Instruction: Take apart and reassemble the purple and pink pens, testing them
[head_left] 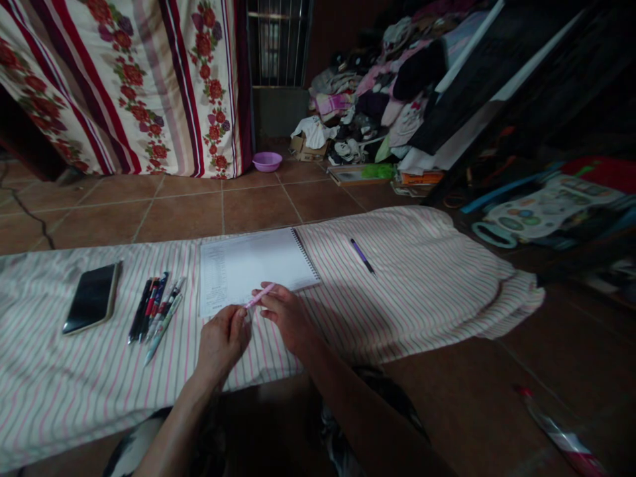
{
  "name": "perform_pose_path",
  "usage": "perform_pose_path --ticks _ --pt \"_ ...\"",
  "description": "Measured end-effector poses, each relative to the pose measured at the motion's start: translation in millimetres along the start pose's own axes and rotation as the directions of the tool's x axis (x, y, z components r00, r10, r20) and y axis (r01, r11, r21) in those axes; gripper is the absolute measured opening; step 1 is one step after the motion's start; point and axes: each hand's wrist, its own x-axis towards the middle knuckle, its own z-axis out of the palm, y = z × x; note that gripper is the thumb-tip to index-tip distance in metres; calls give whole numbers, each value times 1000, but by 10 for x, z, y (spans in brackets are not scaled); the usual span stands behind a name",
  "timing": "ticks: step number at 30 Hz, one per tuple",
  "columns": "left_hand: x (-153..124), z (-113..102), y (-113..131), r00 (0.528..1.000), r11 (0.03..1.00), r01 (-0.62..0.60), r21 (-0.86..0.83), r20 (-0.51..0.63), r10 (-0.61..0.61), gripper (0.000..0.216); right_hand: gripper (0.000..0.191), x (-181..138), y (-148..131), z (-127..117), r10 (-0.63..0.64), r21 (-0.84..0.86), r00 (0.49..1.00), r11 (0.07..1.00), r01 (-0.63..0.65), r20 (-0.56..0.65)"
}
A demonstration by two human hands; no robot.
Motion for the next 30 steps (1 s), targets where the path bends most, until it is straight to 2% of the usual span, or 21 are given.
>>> perform_pose_path --ticks 7,12,18,24,30 --pt "-21 1 -16 1000 1000 -10 -1 8 10 34 29 65 100 -49 -53 -187 998 981 44 -44" --pt "-10 2 -26 1000 1000 -8 -5 13 8 34 20 48 44 -17 -55 -84 998 995 52 -32" --pt "-5 -12 -15 997 997 62 -44 -34 -63 36 35 21 3 0 10 11 999 1000 -10 -32" --pt "9 -38 18 983 984 160 -76 -82 -166 35 37 90 143 -25 -132 -140 983 984 114 -129" --pt "8 -41 -2 971 971 204 -128 -100 -217 36 33 126 185 -59 -253 -260 962 940 221 -97"
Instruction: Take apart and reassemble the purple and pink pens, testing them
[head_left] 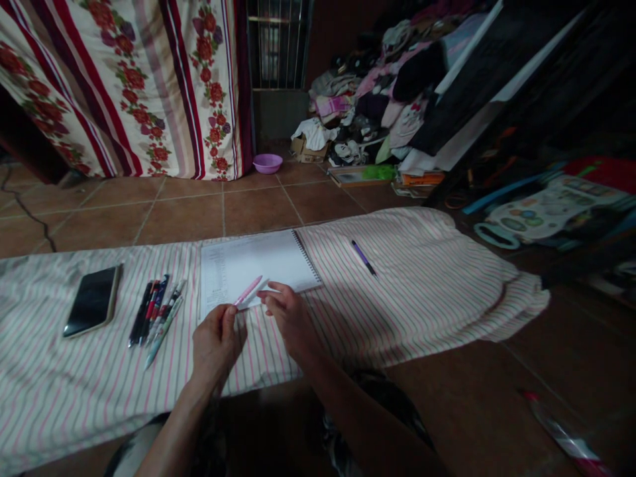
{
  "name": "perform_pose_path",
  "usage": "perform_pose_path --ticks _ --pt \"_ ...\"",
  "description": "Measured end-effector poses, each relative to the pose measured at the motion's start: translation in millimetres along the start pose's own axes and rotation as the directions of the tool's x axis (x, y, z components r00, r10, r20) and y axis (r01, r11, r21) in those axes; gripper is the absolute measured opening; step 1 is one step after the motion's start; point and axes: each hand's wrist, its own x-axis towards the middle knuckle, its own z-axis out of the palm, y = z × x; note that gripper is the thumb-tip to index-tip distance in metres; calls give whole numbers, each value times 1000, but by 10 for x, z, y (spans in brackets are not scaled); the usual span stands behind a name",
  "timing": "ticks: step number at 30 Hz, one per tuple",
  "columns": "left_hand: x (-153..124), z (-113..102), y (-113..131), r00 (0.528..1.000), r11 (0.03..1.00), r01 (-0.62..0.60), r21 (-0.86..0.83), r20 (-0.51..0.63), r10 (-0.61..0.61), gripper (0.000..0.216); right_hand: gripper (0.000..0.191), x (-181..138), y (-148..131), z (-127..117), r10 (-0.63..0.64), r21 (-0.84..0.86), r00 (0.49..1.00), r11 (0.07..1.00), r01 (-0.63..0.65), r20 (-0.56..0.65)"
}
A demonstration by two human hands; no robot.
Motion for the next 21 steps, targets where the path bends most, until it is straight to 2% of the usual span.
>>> perform_pose_path --ticks 3,6,12,17,21 --pt "-7 10 6 1000 999 3 -33 4 -3 36 29 19 24 -4 -14 -19 1000 1000 13 -12" --pt "-10 24 6 1000 999 -15 -28 8 15 36 27 23 10 4 27 -5 999 1000 -27 -41" --pt "-13 61 -37 988 989 -146 1 41 146 35 30 -21 -97 16 118 -44 993 992 -117 25" --pt "-15 89 -26 978 979 -196 54 88 191 33 25 14 -82 2 84 -15 996 996 -84 4" --pt "-10 96 -4 980 983 -173 58 115 165 35 20 18 -130 -6 70 6 997 997 -70 16"
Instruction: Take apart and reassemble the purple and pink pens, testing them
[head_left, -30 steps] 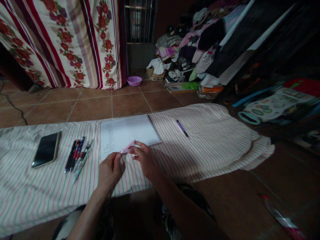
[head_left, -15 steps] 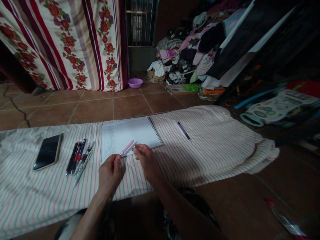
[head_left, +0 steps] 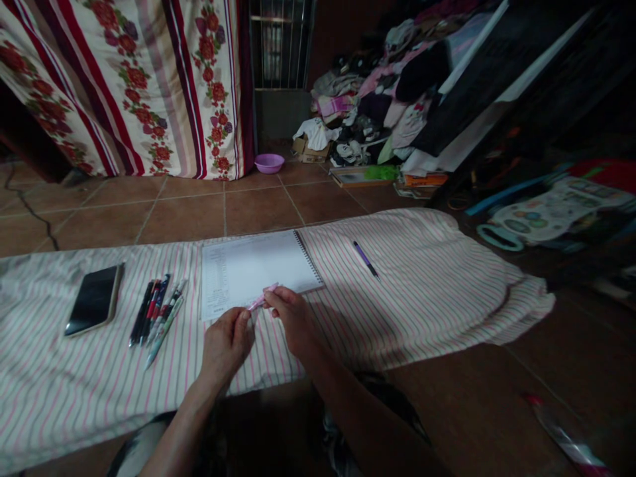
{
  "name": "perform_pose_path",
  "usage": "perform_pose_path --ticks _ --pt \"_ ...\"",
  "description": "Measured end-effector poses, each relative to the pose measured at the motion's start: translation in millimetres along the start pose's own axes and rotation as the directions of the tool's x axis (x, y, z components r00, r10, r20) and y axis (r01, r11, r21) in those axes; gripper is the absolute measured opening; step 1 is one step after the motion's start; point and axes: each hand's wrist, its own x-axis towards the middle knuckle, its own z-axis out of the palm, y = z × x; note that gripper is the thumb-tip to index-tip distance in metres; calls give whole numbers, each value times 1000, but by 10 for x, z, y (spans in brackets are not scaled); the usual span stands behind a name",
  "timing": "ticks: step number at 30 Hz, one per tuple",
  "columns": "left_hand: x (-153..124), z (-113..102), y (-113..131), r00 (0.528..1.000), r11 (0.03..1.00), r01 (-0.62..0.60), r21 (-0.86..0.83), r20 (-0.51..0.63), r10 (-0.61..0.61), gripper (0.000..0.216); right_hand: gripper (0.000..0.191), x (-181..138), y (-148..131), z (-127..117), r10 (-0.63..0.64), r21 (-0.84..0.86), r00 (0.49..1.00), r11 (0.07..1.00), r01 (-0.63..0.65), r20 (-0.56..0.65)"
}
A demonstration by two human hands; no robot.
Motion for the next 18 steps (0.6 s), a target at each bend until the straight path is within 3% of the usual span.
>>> perform_pose_path --ticks 6,12,18 --pt "-10 -20 14 1000 1000 16 3 7 -16 36 19 -73 -108 13 28 85 998 996 -33 59" --pt "-21 -38 26 1000 1000 -10 9 9 10 35 24 -12 8 25 -19 19 1000 1000 20 -17" --pt "-12 -46 22 999 1000 1 -2 51 -1 37 24 -1 -11 29 74 221 997 972 -79 31"
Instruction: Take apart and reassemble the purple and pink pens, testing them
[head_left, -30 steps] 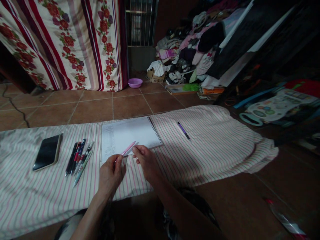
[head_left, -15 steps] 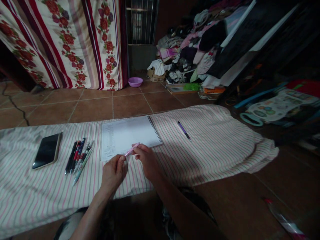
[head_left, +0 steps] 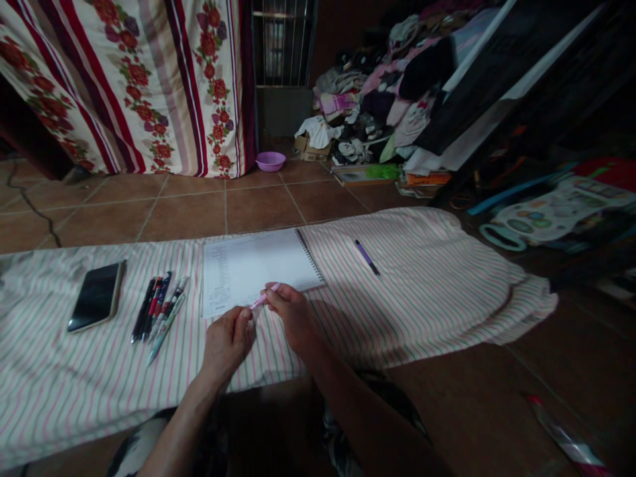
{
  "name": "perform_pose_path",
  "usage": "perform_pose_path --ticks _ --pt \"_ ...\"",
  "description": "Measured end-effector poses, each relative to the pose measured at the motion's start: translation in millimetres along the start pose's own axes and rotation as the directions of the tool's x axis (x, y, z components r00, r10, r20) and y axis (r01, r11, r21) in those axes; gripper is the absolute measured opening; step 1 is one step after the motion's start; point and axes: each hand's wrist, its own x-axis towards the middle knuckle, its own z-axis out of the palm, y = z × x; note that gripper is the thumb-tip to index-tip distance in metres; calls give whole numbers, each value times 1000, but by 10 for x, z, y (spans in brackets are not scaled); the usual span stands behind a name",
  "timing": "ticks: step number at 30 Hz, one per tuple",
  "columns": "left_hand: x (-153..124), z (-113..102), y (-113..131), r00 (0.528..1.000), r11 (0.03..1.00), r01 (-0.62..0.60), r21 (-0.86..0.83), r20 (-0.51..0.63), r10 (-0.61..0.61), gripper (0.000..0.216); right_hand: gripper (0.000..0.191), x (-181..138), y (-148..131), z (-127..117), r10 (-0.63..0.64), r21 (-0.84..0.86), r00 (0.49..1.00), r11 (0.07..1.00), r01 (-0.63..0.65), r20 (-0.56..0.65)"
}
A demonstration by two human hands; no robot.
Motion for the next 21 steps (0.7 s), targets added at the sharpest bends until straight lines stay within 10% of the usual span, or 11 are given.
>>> perform_pose_path --ticks 10,21 --pt "-5 16 -2 999 999 -16 49 -38 17 32 22 -37 21 -16 27 -179 999 984 -23 21" --pt "-7 17 -46 999 999 -22 42 -49 24 33 23 -86 -67 7 114 -3 991 993 -114 73"
